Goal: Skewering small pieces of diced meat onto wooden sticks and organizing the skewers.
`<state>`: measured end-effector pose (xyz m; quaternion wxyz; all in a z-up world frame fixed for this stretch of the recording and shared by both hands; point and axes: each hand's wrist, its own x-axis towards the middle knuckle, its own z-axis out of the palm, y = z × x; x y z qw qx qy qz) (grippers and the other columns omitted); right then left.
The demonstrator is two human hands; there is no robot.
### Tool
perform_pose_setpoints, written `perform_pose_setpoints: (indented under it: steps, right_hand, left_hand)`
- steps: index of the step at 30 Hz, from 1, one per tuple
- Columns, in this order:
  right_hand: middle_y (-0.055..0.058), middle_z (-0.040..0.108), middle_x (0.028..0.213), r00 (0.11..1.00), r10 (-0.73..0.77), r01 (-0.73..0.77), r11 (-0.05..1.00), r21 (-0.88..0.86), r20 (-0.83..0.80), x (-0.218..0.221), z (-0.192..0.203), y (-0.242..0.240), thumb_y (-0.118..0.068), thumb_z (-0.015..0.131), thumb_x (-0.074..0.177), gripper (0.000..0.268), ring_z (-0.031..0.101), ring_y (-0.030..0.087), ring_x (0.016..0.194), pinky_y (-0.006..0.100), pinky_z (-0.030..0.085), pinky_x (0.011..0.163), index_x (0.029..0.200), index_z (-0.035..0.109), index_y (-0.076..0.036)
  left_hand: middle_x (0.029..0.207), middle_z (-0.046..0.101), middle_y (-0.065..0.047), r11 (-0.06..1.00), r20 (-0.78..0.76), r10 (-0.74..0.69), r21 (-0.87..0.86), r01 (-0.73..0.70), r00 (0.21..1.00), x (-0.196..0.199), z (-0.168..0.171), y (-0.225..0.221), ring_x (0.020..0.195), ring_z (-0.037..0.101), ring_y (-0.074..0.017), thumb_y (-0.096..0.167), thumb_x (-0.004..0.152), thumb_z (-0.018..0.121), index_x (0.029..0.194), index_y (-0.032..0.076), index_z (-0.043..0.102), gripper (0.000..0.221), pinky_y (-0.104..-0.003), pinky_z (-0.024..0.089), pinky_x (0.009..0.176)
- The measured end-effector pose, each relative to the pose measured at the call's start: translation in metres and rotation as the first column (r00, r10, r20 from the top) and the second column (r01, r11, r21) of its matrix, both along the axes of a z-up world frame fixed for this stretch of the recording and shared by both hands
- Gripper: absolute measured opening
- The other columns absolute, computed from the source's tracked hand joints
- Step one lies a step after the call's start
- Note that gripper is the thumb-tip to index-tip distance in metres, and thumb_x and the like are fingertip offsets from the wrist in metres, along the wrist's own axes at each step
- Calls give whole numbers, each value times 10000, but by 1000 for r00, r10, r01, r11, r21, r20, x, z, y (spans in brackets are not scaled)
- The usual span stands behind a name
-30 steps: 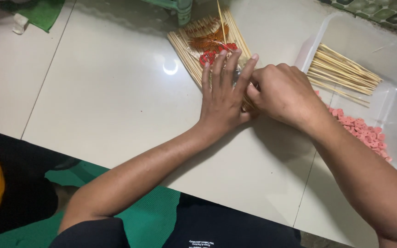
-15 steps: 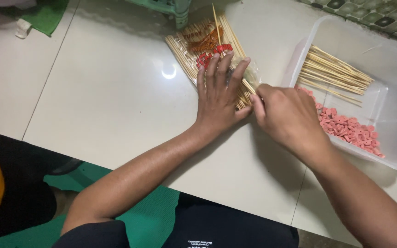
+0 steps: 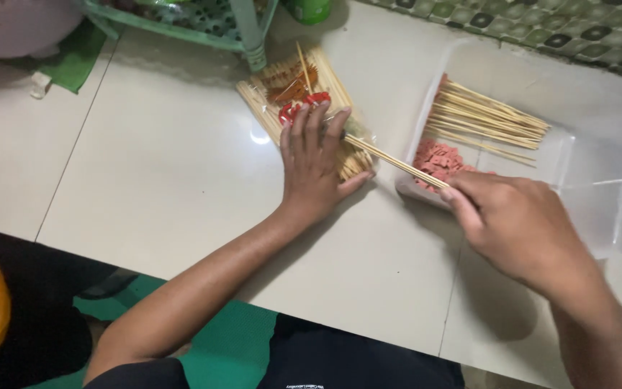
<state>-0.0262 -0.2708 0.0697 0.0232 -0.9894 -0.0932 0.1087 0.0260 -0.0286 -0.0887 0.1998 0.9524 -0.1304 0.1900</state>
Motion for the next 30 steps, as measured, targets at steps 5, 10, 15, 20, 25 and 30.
perform_pose_setpoints:
  steps: [5,10,15,20,25,30]
  right_hand:
    - [-36,796,1071,999,-25,29,996,83,-48,-1,21,-62,-378,552,957,276,728,271,985,420,516,821,1093,758,-254]
    - [-52,770,698,974,-171,172,985,-7,-150,0,42,-115,-456,555,974,253,713,165,665,308,493,690,928,776,-343]
    - [-32,700,619,976,-178,179,984,-4,-125,7,55,-146,-470,567,962,255,610,139,589,281,491,690,954,811,-395]
    - [-56,809,705,978,-172,185,977,104,-121,19,73,-142,-376,608,956,233,690,113,649,274,496,732,943,811,-264]
    - [-54,852,856,976,-205,216,944,250,-70,30,74,-158,-305,644,938,227,705,127,734,314,494,744,1023,831,-208]
    - [127,675,1098,831,-545,-35,150,988,112,50,38,-160,-378,458,1090,464,645,171,856,264,557,724,1377,540,-22]
  left_hand:
    - [1611,339,-127,998,51,-63,-20,64,997,-2,3,3,1507,303,-366,921,641,738,1587,202,315,1261,-598,249,1225]
    - [1679,241,-146,987,62,-137,-78,141,989,-1,36,-1,1577,198,-423,900,615,769,1630,162,191,1382,-662,178,1263]
    - [1564,419,-241,830,298,-478,-156,536,826,-3,128,-56,1514,394,-423,494,1069,533,1548,70,344,667,-550,328,1272]
    - [1357,639,-124,703,202,-677,-109,703,708,16,122,-150,1220,615,-349,421,1041,590,1474,135,468,533,-473,463,1007]
    - [1004,721,-131,696,-192,-717,-256,671,670,38,115,-199,830,656,-426,411,1047,376,1040,137,500,301,-573,400,534]
    - [759,539,15,498,-159,-768,-757,423,620,49,129,-207,624,483,-142,502,1061,289,953,182,484,389,-299,365,521]
